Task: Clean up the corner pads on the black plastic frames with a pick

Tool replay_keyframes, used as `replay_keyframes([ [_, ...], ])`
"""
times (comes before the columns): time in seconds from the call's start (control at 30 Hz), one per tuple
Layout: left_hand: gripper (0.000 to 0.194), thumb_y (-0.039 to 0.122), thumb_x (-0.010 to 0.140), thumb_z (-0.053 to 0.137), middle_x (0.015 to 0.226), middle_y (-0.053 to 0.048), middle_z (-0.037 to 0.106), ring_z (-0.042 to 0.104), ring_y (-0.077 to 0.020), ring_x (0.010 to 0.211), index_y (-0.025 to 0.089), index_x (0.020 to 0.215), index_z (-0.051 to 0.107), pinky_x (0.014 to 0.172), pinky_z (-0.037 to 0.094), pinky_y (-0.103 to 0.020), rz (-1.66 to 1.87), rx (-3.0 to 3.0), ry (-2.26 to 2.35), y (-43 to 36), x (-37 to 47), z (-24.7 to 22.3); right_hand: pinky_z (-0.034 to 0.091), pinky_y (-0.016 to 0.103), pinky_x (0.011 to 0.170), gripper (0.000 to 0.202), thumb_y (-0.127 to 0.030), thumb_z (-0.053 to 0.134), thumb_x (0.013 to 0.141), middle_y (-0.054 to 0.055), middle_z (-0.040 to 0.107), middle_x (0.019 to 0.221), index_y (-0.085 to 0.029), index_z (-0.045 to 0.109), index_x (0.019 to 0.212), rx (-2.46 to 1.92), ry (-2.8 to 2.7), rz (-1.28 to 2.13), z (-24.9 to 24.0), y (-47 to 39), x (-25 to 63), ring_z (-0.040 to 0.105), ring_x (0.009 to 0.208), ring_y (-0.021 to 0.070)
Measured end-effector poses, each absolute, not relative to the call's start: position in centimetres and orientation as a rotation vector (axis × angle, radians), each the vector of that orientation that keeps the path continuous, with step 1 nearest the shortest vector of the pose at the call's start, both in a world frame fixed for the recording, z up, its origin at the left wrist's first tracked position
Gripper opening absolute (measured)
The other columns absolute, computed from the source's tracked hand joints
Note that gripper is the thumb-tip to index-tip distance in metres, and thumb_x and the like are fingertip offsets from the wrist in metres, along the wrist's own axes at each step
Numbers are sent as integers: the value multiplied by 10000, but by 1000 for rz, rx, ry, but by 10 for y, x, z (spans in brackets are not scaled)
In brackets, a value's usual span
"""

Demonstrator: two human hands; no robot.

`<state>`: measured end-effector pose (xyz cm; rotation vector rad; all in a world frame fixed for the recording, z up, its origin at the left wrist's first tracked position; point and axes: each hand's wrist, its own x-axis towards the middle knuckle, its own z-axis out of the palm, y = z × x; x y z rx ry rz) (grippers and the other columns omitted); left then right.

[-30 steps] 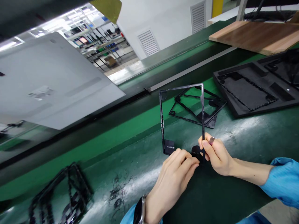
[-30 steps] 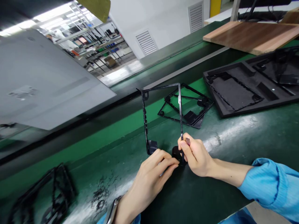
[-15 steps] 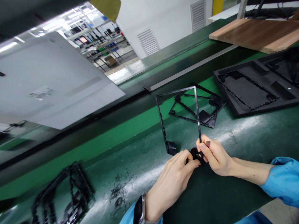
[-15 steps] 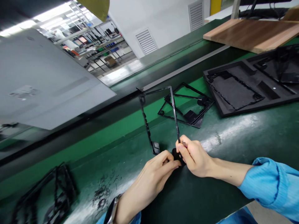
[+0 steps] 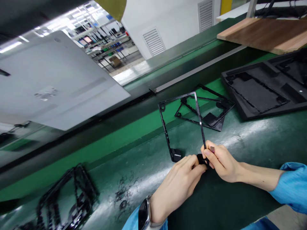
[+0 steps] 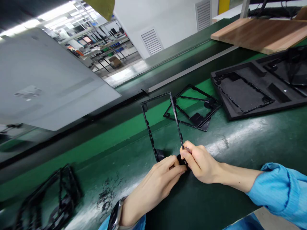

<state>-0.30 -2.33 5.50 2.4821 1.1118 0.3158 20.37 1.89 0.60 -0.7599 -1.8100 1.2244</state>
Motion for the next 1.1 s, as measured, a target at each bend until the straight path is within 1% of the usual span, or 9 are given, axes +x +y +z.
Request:
replay_keyframes([
  [0.17, 157, 144, 1084, 543, 999, -39, 640, 637, -199, 867, 211, 1140, 673, 763, 562, -324, 257, 2482, 1104, -23, -4, 56, 401, 261, 524, 331, -388, 343, 1177, -67, 465, 666, -239, 480, 916, -759, -1812, 1247, 6, 18, 203, 459, 512, 118],
  [0.4, 157, 163, 1109, 503, 1073, -49, 680, 671, -198, 959, 219, 1152, 643, 857, 573, -331, 315, 2353, 1019, -18, -8, 54, 397, 261, 511, 364, -427, 319, 1182, -60, 477, 680, -234, 486, 922, -750, -1783, 1300, 6, 16, 204, 469, 503, 114],
  [0.57, 153, 141, 1086, 492, 1018, -57, 666, 658, -196, 927, 214, 1085, 627, 833, 572, -315, 342, 2284, 960, -19, -9, 54, 385, 254, 484, 389, -474, 317, 1178, -64, 475, 662, -236, 474, 914, -728, -1747, 1360, 8, 12, 205, 449, 480, 109],
  [0.67, 161, 136, 1075, 488, 1019, -63, 676, 663, -193, 923, 220, 1083, 625, 836, 575, -311, 371, 2261, 945, -19, -10, 56, 384, 249, 474, 397, -491, 316, 1178, -74, 461, 627, -236, 479, 922, -742, -1715, 1391, 10, 10, 206, 444, 472, 112],
  [0.8, 174, 123, 1063, 494, 1031, -64, 686, 668, -191, 937, 224, 1097, 632, 841, 569, -308, 366, 2211, 939, -18, -10, 60, 378, 245, 471, 414, -527, 330, 1172, -77, 473, 597, -231, 496, 934, -744, -1694, 1411, 13, 10, 206, 443, 463, 111],
  [0.9, 231, 81, 1039, 487, 1061, -61, 694, 664, -179, 931, 229, 1125, 643, 829, 551, -291, 406, 2157, 929, -18, -10, 63, 368, 244, 461, 418, -537, 348, 1168, -72, 496, 605, -230, 504, 931, -754, -1673, 1423, 14, 11, 206, 456, 456, 107],
  [0.93, 255, 73, 1035, 482, 1048, -55, 690, 656, -170, 898, 231, 1146, 648, 803, 542, -281, 425, 2141, 935, -18, -10, 64, 371, 245, 464, 416, -534, 352, 1169, -69, 506, 612, -229, 508, 932, -762, -1663, 1428, 13, 11, 206, 466, 459, 107],
  [1.03, 279, 93, 1044, 485, 919, -19, 634, 602, -145, 763, 236, 1207, 660, 696, 501, -258, 532, 2125, 1003, -18, -12, 66, 397, 245, 493, 398, -513, 347, 1177, -62, 537, 614, -226, 523, 964, -792, -1627, 1438, 11, 11, 207, 500, 486, 114],
  [1.1, 249, 119, 1033, 540, 918, -20, 621, 610, -154, 804, 231, 1220, 661, 726, 510, -271, 673, 2183, 1082, -16, -15, 66, 411, 242, 502, 375, -493, 336, 1184, -60, 562, 612, -228, 526, 998, -818, -1599, 1450, 9, 12, 207, 515, 497, 118],
])
